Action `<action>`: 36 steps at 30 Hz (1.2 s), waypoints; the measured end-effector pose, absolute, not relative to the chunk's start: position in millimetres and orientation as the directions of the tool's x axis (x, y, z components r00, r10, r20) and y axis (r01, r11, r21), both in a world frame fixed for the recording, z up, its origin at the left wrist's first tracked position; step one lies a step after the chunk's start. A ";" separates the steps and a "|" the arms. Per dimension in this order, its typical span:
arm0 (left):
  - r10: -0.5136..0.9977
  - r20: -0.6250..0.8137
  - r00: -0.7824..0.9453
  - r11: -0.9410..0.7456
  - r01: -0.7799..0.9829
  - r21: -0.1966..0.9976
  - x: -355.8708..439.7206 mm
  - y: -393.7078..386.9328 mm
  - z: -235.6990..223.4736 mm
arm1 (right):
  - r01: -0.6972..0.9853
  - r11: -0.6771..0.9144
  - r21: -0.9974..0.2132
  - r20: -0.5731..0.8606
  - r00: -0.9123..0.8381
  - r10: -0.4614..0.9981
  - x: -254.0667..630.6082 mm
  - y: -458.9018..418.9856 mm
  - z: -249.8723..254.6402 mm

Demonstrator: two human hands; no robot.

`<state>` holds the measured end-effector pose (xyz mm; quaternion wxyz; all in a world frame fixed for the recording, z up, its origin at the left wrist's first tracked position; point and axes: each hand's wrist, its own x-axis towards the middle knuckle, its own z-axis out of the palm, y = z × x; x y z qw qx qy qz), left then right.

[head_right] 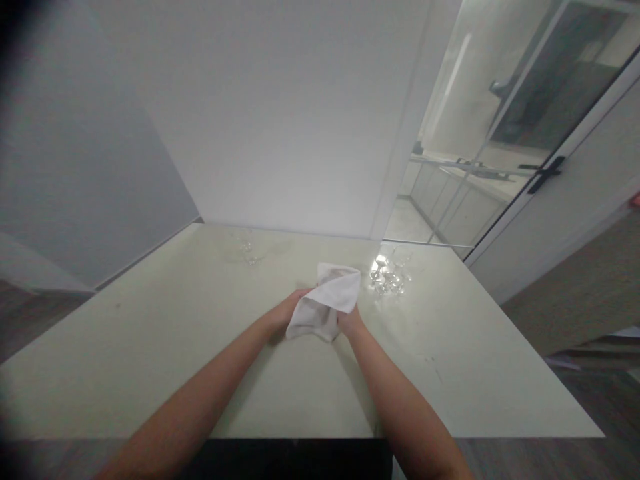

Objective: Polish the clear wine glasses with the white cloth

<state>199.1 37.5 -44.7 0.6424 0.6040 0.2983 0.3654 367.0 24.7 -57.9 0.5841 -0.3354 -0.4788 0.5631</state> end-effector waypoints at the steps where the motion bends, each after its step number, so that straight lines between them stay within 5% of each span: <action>1: 0.811 0.012 0.585 0.043 -0.081 0.996 198.1 38.7 -45.7 | -0.388 0.070 -0.919 0.146 -0.171 0.974 367.1 24.6 -55.8; 3: 0.804 -0.004 0.594 0.034 -0.039 0.999 197.1 40.5 -47.3 | -0.407 0.022 -0.913 0.118 -0.213 0.970 367.3 25.7 -54.0; 7: 0.866 0.123 0.486 -0.121 -0.035 0.992 200.8 40.4 -49.1 | -0.310 0.238 -0.920 0.213 0.110 0.971 365.9 29.2 -57.4; 10: 0.857 0.090 0.507 -0.068 -0.062 0.996 200.5 36.9 -48.3 | -0.342 0.230 -0.911 0.166 0.206 0.964 366.0 29.7 -56.5; 15: 0.751 -0.109 0.651 0.131 0.014 0.991 184.7 33.6 -39.2 | -0.457 -0.181 -0.871 -0.161 -0.083 0.983 372.0 29.3 -48.1; 19: 0.789 0.030 0.614 -0.178 0.182 0.967 174.8 35.3 -27.6 | -0.321 -0.235 -0.917 -0.138 -0.295 0.945 378.5 25.8 -42.8; 24: 0.786 0.280 0.551 -0.587 0.522 0.619 172.6 34.7 -20.4 | -0.112 -0.014 -0.994 0.031 -0.387 0.922 386.9 23.3 -26.9; 29: 0.683 0.362 0.634 -0.728 0.631 0.268 178.1 31.8 -22.4 | 0.094 0.095 -0.991 0.063 -0.295 0.953 388.4 29.4 -31.6; 36: 0.648 0.448 0.616 -0.734 0.661 0.153 176.3 33.4 -27.6 | 0.189 0.253 -0.949 0.175 -0.352 0.919 387.4 28.2 -34.0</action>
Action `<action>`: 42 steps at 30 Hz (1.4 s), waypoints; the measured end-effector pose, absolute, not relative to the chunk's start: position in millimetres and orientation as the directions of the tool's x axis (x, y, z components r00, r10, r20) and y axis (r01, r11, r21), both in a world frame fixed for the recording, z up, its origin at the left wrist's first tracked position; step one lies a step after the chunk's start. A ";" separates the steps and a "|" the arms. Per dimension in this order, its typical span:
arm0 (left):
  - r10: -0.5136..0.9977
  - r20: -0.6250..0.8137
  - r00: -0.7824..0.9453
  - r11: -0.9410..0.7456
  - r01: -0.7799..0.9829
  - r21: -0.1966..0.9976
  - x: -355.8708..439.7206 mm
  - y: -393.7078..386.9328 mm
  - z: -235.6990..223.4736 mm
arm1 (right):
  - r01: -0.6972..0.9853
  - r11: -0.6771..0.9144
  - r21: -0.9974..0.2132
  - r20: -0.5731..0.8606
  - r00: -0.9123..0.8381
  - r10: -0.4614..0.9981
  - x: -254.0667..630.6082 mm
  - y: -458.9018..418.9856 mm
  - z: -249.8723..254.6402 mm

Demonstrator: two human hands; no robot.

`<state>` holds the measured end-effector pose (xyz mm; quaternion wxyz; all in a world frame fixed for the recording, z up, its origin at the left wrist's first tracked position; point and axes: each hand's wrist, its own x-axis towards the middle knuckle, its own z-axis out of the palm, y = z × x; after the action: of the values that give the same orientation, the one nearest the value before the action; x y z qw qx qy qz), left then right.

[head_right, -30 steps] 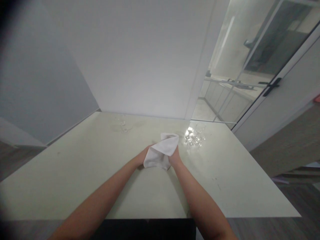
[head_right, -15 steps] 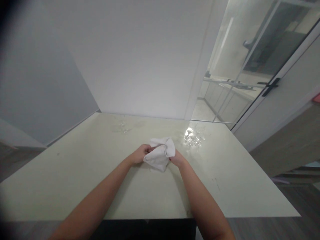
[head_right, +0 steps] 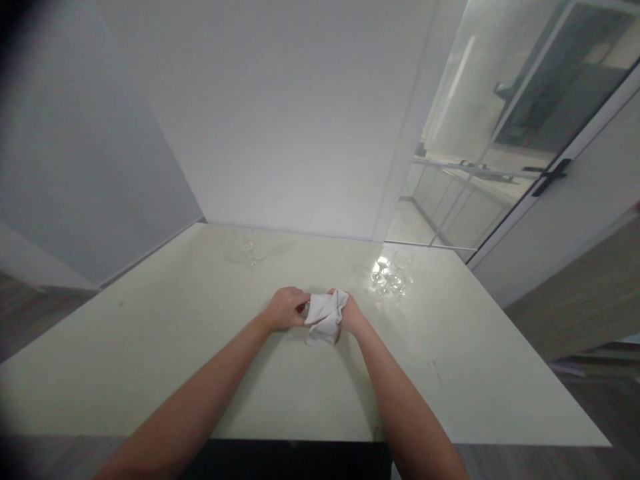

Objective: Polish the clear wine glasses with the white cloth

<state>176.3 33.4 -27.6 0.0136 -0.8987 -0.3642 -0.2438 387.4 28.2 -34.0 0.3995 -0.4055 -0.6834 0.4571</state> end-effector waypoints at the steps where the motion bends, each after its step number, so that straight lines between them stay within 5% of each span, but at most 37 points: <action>1: 0.649 0.453 0.611 -0.733 0.662 0.158 175.3 33.6 -27.8 | 0.201 0.262 -0.944 0.177 -0.363 0.915 387.1 27.2 -32.0; 17: 0.696 0.378 0.611 -0.710 0.666 0.229 170.2 38.2 -27.5 | 0.162 0.284 -0.945 0.219 -0.328 0.919 383.9 24.3 -32.0; 30: 0.676 0.317 0.665 -0.722 0.683 0.108 171.9 39.7 -28.8 | 0.150 0.208 -0.967 0.130 -0.410 0.903 388.3 26.6 -37.7; 37: 0.575 0.406 0.710 -0.787 0.616 0.035 171.3 41.0 -31.6 | 0.113 0.211 -0.971 0.154 -0.383 0.911 388.9 26.8 -40.7; 42: 0.569 0.472 0.673 -0.792 0.604 0.093 170.5 40.9 -32.7 | 0.105 0.187 -0.977 0.133 -0.385 0.913 383.2 23.7 -35.4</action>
<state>170.5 40.9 -32.7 0.0355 -0.9140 -0.3209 -0.2458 383.2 23.7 -35.4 0.3981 -0.3857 -0.6595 0.5077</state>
